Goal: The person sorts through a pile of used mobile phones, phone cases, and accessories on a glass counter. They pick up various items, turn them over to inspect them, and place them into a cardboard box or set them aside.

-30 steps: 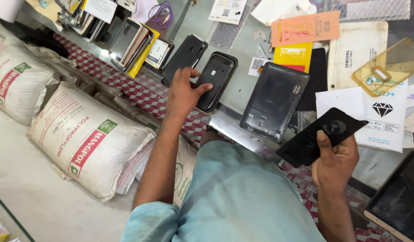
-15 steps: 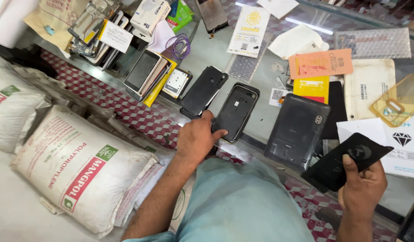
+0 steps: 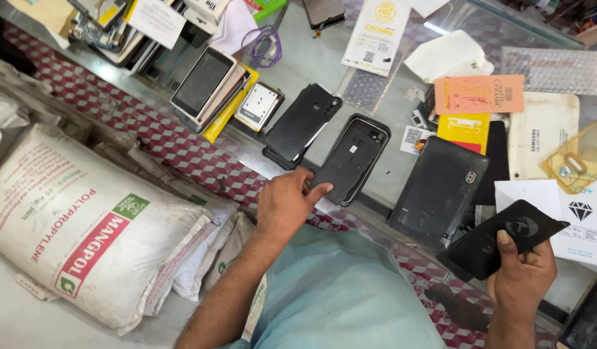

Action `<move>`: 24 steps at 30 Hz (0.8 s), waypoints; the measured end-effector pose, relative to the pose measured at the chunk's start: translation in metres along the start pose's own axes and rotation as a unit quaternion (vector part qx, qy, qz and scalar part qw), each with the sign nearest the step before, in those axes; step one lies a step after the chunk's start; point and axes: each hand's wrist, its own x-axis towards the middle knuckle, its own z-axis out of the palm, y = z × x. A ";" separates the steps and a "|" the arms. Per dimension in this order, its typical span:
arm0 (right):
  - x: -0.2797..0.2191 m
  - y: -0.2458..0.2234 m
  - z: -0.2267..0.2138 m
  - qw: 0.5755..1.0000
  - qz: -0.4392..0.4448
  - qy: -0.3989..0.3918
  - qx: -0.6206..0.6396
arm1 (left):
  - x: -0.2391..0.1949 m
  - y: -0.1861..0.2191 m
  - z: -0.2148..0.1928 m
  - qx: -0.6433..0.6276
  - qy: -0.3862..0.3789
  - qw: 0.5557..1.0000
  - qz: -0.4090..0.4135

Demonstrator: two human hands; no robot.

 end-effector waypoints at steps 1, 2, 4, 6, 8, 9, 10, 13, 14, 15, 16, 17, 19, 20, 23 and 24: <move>0.001 0.000 0.000 1.000 -0.003 -0.007 0.000 | -0.001 0.000 0.001 -0.011 0.001 1.000 -0.010; 0.001 0.000 0.000 1.000 -0.005 -0.013 0.001 | -0.003 0.001 0.002 -0.022 0.003 1.000 -0.021; 0.000 0.001 -0.001 1.000 -0.009 -0.024 -0.009 | -0.006 -0.001 0.000 -0.046 0.007 0.999 -0.021; 0.001 0.002 -0.002 0.999 -0.013 -0.034 -0.029 | -0.009 -0.002 -0.001 -0.062 0.017 0.998 -0.024; 0.002 0.003 -0.004 0.999 -0.013 -0.032 -0.033 | -0.014 -0.004 -0.002 -0.063 0.027 0.997 -0.030; 0.003 0.004 -0.004 0.999 -0.015 -0.029 -0.033 | -0.016 -0.004 -0.005 -0.084 0.034 0.996 -0.024; 0.005 0.003 -0.005 0.999 -0.011 -0.032 -0.036 | -0.018 -0.005 -0.008 -0.105 0.042 0.993 -0.017; 0.005 0.004 -0.005 0.999 -0.005 -0.038 -0.034 | -0.018 -0.012 -0.023 -0.234 0.030 0.970 -0.058; 0.005 0.004 -0.006 0.999 -0.007 -0.045 -0.029 | -0.015 -0.017 -0.031 -0.288 0.019 0.954 -0.081; 0.004 0.003 -0.006 0.998 -0.009 -0.049 -0.024 | -0.010 -0.025 -0.039 -0.329 0.051 0.939 -0.091; 0.004 0.003 -0.007 0.999 -0.009 -0.048 -0.020 | -0.004 -0.033 -0.047 -0.368 0.083 0.920 -0.101; 0.003 0.003 -0.006 0.999 -0.010 -0.046 -0.015 | 0.003 -0.041 -0.054 -0.350 0.109 0.926 -0.088; 0.003 0.002 -0.005 0.999 -0.011 -0.038 -0.013 | 0.017 -0.052 -0.062 -0.312 0.161 0.935 -0.058; 0.004 0.002 -0.004 0.999 -0.012 -0.033 -0.016 | 0.023 -0.053 -0.060 -0.312 0.149 0.936 -0.062; 0.001 0.000 -0.001 0.999 -0.016 -0.028 -0.006 | 0.039 -0.054 -0.048 -0.289 0.115 0.948 -0.075; -0.001 -0.001 0.000 0.999 -0.017 -0.029 0.000 | 0.044 -0.052 -0.043 -0.266 0.104 0.955 -0.082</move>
